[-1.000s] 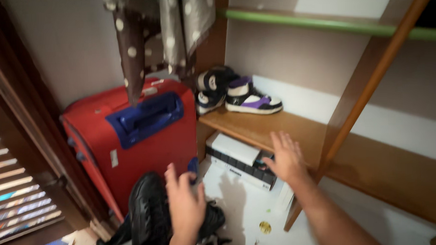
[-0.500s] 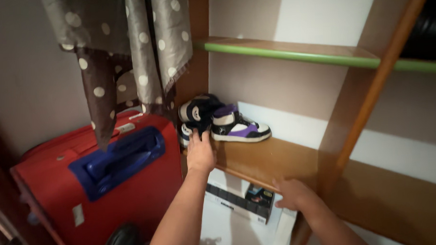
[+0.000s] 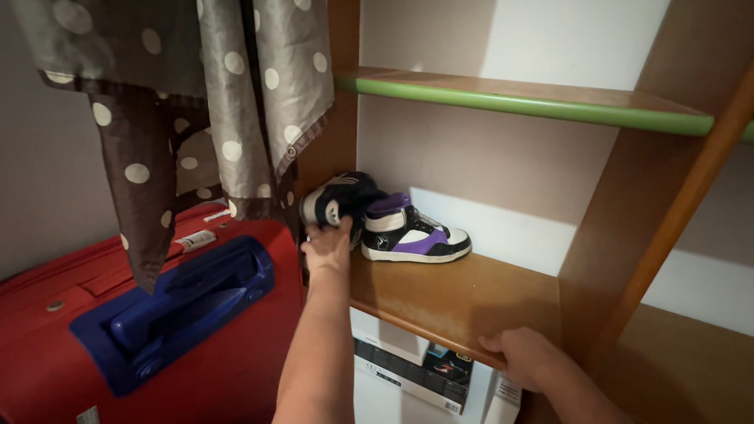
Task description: The person removes various shoes from a wooden shelf and places them on the floor next to a red suitcase. They then pick up pairs of shoes from the floor and place them back onto the shelf, arranging them neatly.
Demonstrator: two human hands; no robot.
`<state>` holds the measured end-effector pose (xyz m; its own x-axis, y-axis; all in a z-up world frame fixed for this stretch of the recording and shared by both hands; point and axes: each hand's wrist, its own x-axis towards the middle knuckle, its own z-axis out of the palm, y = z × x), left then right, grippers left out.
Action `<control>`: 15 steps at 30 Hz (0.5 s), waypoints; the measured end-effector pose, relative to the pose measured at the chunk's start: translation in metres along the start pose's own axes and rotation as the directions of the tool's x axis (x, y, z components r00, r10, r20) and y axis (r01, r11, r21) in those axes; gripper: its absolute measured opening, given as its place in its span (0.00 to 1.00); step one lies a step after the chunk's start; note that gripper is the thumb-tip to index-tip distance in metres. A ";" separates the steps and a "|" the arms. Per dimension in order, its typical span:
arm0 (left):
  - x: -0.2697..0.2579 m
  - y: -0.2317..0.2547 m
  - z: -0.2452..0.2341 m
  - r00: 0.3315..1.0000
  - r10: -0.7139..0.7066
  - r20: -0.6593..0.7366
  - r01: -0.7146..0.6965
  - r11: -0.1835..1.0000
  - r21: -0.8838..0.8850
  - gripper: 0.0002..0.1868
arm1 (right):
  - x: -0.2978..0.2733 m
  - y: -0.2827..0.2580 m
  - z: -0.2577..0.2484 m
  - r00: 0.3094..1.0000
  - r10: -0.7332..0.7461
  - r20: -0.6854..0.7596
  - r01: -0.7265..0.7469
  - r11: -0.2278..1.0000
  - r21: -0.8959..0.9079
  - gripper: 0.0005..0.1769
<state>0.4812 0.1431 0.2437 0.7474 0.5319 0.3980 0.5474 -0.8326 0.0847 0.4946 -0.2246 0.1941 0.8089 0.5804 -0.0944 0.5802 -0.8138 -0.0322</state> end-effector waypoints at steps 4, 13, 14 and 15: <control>-0.002 0.001 0.011 0.985 0.088 -0.147 -0.092 0.996 -0.021 0.20 | 0.001 0.003 0.005 0.999 -0.025 -0.043 0.026 1.000 0.007 0.35; -0.093 -0.008 -0.024 0.944 0.210 -0.257 -0.237 0.968 -0.079 0.16 | 0.004 0.005 0.023 0.999 0.001 -0.050 -0.003 0.999 -0.049 0.34; -0.101 -0.009 -0.033 0.941 0.241 -0.239 -0.264 0.962 -0.069 0.22 | 0.003 0.007 0.025 0.999 0.026 -0.038 -0.028 0.997 -0.069 0.34; -0.105 -0.009 -0.043 0.937 0.271 -0.221 -0.291 0.955 -0.059 0.28 | 0.002 0.007 0.029 0.999 0.010 -0.046 -0.013 0.998 -0.066 0.37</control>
<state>0.3812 0.0883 0.2399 0.7656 0.2380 0.5976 0.2831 -0.9589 0.0192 0.4978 -0.2295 0.1648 0.8180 0.5731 -0.0490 0.5748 -0.8176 0.0343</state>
